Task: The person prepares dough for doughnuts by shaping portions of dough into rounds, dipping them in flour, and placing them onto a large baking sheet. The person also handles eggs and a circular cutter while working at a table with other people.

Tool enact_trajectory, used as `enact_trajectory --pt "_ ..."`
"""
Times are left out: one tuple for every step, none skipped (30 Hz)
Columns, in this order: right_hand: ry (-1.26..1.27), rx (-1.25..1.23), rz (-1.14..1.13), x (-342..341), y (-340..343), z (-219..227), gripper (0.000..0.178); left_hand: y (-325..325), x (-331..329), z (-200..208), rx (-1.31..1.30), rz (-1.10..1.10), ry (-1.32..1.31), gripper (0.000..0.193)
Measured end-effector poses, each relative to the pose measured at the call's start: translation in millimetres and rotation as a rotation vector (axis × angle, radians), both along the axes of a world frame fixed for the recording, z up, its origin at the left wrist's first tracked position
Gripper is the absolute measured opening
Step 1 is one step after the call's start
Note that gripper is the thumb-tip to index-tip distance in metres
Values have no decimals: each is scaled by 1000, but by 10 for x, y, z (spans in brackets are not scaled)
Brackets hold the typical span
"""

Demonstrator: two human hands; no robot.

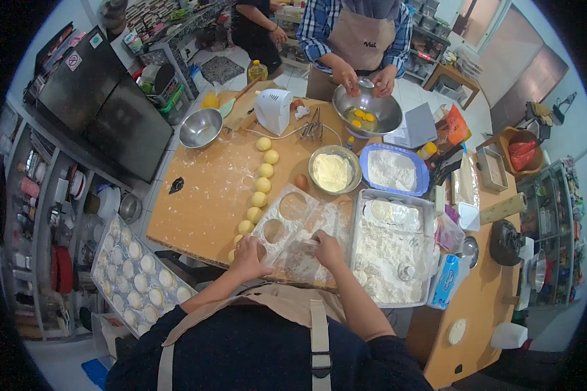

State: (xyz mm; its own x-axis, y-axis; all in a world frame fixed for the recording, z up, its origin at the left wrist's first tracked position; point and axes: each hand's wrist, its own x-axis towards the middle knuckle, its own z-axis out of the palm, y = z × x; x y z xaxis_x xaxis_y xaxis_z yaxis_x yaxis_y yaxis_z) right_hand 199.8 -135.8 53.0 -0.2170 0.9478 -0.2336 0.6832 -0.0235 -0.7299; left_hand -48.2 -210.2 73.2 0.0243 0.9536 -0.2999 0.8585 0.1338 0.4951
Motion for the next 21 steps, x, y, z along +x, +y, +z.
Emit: enact_trajectory --pt "12 73 3 99 -20 -1 29 32 70 17 -33 -20 52 103" --pt "8 83 0 213 -14 -75 29 80 133 25 -23 -23 48 103" --pt "209 -7 -79 304 -10 -116 30 114 200 42 -91 -53 52 101" --pt "411 -96 -156 413 9 -152 31 150 272 60 -159 -83 56 99" --pt "472 -165 -209 555 21 -176 30 179 356 81 -153 -89 54 99" --pt "475 -170 -202 575 14 -72 30 163 400 137 -173 -99 99 98" --pt "578 -281 -255 569 0 92 29 137 430 180 -194 -105 146 96" --pt "676 -395 -305 557 2 175 28 122 452 197 -198 -90 148 96" --pt "777 -462 -321 576 6 188 31 126 483 226 -258 -115 168 97" --pt "774 -469 -300 597 -2 208 31 117 512 247 -319 -134 185 99" --pt "828 -512 -351 621 -23 237 32 107 564 189 -320 -105 182 99" --pt "880 -566 -386 601 -37 273 33 91 610 51 -287 -116 172 100" --pt "860 -594 -372 607 -51 291 34 77 644 -95 -257 -119 165 102" --pt "868 -607 -344 607 -56 266 34 73 672 -245 -170 -114 102 102" --pt "878 -624 -314 600 -45 224 34 77 712 -339 -81 -105 47 102" --pt "841 -619 -277 598 -18 175 35 96 793 -302 9 -28 -81 99" --pt "890 -651 -241 481 -17 225 35 87 844 -233 105 58 -201 96" --pt "936 -683 -210 355 -42 321 35 64 872 -167 116 224 -492 83" --pt "926 -714 -165 240 -44 344 35 48 877 -77 145 370 -789 70" --pt "906 -730 -83 108 -45 359 35 3 805 10 159 418 -776 70" --pt "886 -732 -11 -3 -44 403 35 -5 744 115 -67 529 -1161 61"
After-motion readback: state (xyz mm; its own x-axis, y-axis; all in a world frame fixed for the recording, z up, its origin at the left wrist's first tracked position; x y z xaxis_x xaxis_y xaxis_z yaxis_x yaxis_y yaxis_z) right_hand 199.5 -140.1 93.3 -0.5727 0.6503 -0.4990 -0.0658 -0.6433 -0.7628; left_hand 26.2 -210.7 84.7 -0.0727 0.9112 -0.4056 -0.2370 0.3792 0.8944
